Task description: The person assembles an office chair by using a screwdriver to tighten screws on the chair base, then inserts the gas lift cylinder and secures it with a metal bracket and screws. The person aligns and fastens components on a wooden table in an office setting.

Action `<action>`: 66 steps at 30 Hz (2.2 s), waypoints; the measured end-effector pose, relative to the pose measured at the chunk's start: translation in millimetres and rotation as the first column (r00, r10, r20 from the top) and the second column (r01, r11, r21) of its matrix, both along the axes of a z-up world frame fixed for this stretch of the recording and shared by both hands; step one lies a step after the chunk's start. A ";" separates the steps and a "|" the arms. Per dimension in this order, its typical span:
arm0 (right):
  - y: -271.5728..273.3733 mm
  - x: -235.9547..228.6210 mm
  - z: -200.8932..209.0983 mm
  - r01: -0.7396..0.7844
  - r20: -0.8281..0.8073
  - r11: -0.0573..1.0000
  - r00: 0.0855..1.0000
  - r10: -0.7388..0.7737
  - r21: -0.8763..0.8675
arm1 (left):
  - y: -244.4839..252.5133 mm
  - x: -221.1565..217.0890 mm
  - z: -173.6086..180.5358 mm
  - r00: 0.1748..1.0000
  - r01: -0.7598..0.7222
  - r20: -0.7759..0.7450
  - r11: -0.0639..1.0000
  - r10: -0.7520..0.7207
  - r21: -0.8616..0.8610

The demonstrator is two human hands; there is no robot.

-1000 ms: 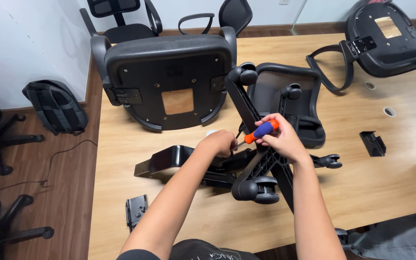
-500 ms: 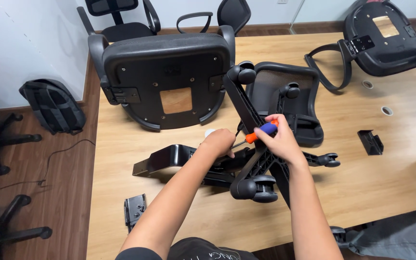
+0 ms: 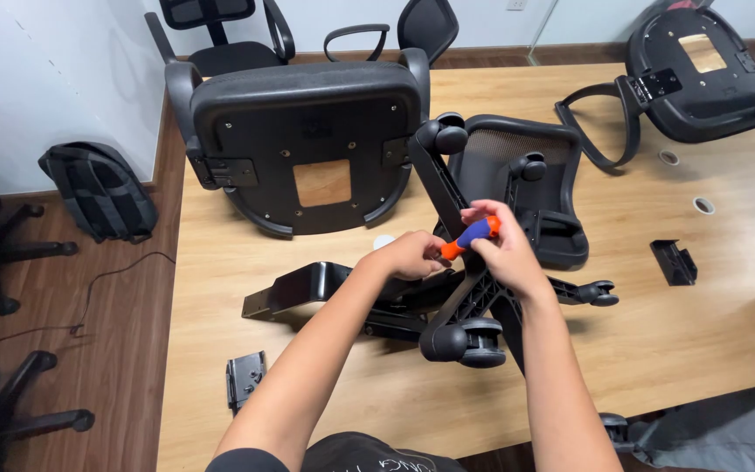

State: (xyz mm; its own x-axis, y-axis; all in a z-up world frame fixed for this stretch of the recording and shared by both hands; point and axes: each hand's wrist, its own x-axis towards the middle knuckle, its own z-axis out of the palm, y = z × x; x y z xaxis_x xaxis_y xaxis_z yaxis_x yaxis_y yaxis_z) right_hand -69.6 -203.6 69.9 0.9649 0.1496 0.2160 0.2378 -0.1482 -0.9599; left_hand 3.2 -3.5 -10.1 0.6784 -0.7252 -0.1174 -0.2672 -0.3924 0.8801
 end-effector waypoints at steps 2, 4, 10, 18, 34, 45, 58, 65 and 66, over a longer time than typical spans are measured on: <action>11.7 -8.3 16.3 0.116 -0.023 0.987 0.993 -0.119 -0.113 | -1.5 -2.3 2.0 1.000 -0.023 -0.006 0.999 0.022 -0.029; 16.2 -9.6 19.6 0.222 -0.031 0.949 0.972 -0.235 -0.225 | -1.6 -3.1 2.1 0.999 -0.048 -0.012 0.997 0.047 -0.056; 20.5 -13.6 27.3 0.457 -0.017 0.779 0.858 -0.513 -0.429 | -2.8 -6.7 11.9 0.988 -0.120 0.094 0.991 0.126 -0.068; 26.9 -12.4 20.7 0.344 -0.101 0.923 0.926 -0.364 -0.174 | -1.3 -15.3 29.9 0.958 -0.153 0.248 0.988 0.141 0.030; 21.8 -4.8 12.8 0.369 -0.237 0.929 0.904 -0.356 0.012 | 7.3 -21.0 43.2 0.962 -0.164 0.233 0.984 0.143 0.073; 25.2 -4.2 12.1 0.367 -0.298 0.927 0.896 -0.329 0.078 | 9.8 7.9 -25.4 0.992 -0.007 0.130 0.996 -0.005 0.085; 26.5 -6.0 11.5 0.427 -0.262 0.904 0.876 -0.405 0.030 | 15.5 -13.0 18.4 0.955 -0.148 0.272 0.985 0.120 0.085; 31.1 -6.4 7.8 0.423 -0.262 0.902 0.883 -0.389 0.089 | 17.9 -16.7 34.0 0.958 -0.079 0.288 0.969 0.009 0.234; 31.4 -6.0 5.3 0.411 -0.271 0.904 0.889 -0.370 0.113 | 18.9 -16.7 34.5 0.956 -0.044 0.290 0.950 -0.050 0.311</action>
State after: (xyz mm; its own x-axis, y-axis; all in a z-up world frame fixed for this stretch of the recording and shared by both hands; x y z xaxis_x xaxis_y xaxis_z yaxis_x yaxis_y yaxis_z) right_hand -75.6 -172.2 75.2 0.9628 -0.2676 -0.0381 -0.0446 -0.0183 -0.9988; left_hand -13.4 15.3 24.4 0.7145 -0.6865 -0.1348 -0.4942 -0.6316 0.5973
